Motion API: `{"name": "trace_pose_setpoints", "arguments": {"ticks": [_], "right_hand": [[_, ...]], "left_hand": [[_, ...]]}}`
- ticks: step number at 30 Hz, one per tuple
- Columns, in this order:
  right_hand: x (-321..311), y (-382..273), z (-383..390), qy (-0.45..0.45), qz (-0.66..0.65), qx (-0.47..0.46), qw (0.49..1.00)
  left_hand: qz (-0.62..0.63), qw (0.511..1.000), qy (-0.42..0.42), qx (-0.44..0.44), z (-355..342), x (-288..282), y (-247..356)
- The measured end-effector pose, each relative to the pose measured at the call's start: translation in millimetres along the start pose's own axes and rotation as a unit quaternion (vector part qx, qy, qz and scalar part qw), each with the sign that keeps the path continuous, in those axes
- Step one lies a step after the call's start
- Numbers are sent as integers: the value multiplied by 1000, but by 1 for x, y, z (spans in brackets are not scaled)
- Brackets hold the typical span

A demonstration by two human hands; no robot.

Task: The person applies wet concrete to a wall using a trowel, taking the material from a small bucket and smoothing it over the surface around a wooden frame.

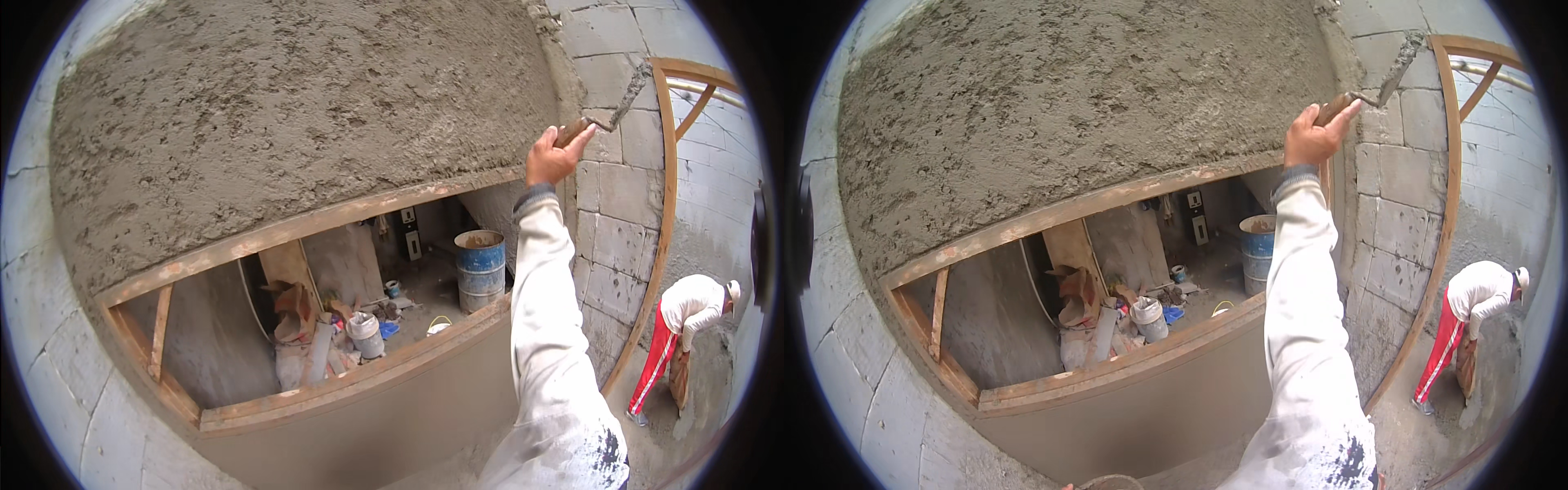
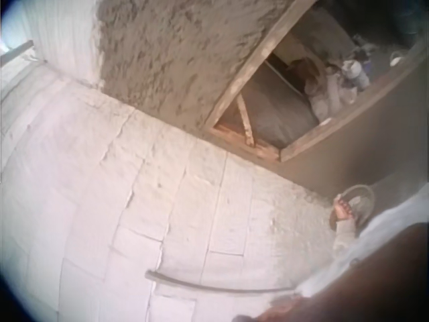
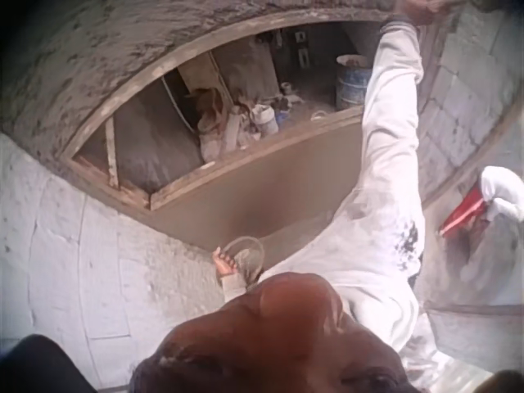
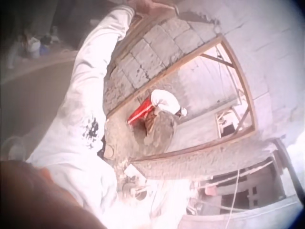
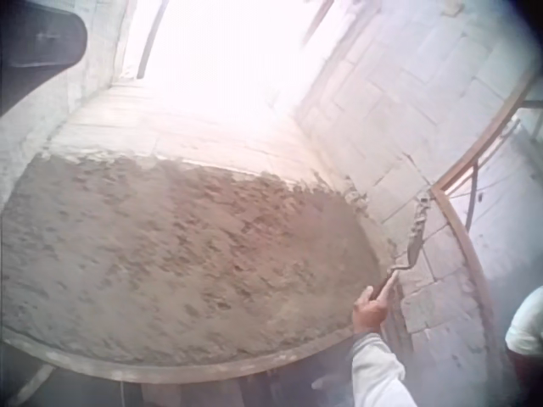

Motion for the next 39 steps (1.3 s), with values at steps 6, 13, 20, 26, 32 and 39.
{"name": "trace_pose_setpoints", "arguments": {"ticks": [6,13,20,26,32,39], "right_hand": [[56,-5,131,-592,-141,38,793],[-495,-140,451,-846,-131,517,5],[-545,-200,483,-385,-92,918,-13],[-526,-200,459,-453,-89,880,114],[-473,-189,388,-429,-58,866,249],[-421,-185,359,-440,-106,841,294]], "left_hand": [[-29,999,-24,-31,-10,-1,7],[-178,962,-166,-126,50,47,-11],[-434,801,-407,65,20,59,-43],[-676,577,-428,161,30,36,-10],[-409,788,-459,-29,21,50,-104],[-419,846,-313,102,8,79,-72]]}}
Point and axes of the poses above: each hand's wrist, its own z-axis away from the middle knuckle, its own x-axis out of the palm, y = z × x, the point moved 10 cm from there along -z, towards the middle knuckle, and after that the axes turned 3 degrees about z, right-handed, at the moved point
